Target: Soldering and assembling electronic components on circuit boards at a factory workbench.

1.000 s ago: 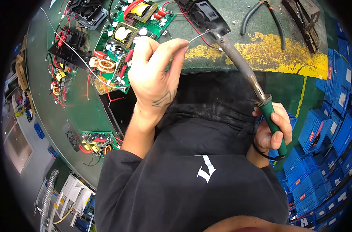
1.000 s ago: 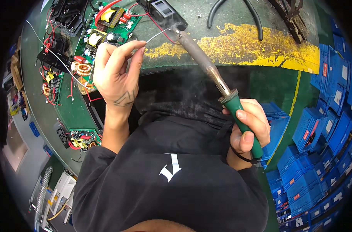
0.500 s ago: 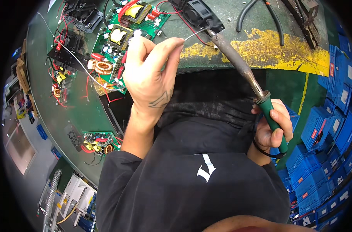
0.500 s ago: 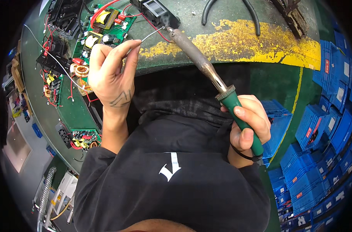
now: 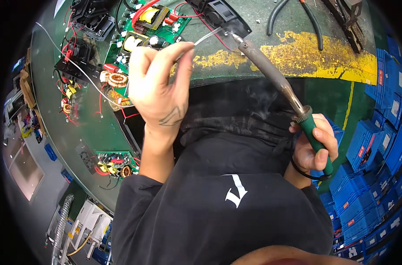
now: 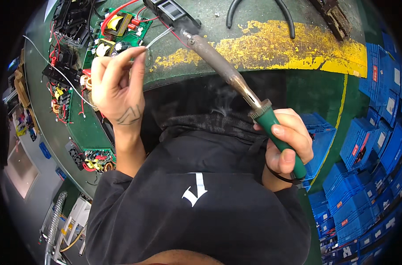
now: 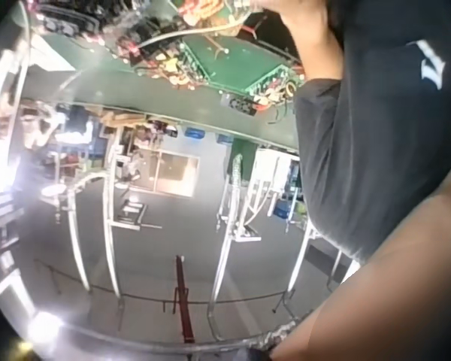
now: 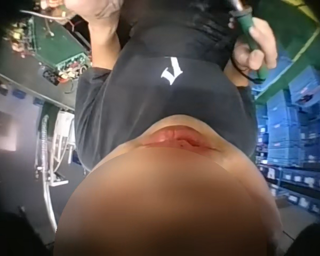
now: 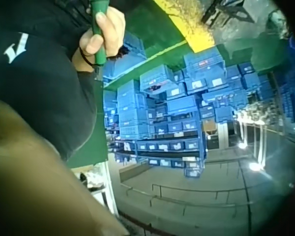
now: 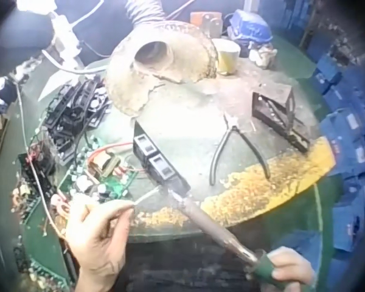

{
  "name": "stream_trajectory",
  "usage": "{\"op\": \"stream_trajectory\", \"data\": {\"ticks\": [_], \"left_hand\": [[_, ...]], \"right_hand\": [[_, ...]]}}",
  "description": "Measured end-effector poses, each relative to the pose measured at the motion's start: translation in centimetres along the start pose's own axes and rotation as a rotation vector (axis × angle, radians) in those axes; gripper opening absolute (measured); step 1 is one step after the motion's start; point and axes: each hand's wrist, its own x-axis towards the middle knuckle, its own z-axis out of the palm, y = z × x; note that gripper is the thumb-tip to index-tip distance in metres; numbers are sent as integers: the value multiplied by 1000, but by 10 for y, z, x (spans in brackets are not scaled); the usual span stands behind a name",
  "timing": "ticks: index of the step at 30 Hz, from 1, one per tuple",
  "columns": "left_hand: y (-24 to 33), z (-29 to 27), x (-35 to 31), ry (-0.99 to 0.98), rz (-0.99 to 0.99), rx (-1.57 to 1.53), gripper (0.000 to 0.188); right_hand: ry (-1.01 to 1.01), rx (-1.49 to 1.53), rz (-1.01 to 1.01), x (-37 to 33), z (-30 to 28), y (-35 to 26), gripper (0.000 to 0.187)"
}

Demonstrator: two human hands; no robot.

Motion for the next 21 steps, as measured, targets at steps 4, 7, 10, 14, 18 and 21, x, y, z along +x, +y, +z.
{"op": "stream_trajectory", "data": {"ticks": [4,7,10,14,18,21], "left_hand": [[-7,-15,2,8,-141,-151,24],[-11,-27,12,5,-163,-216,27],[-3,-32,24,-29,-139,-140,30],[3,-51,52,-132,-30,33,29],[15,-57,84,-442,16,-1,19],[15,-33,105,-396,102,-10,24]], "right_hand": [[184,299,133,-6,-12,-3,52],[537,494,255,-13,-23,-4,53],[554,366,254,-3,-47,-6,51],[649,-51,174,13,-80,-14,58],[668,-286,155,33,-98,-27,58],[687,-228,152,40,-113,-23,56]]}}
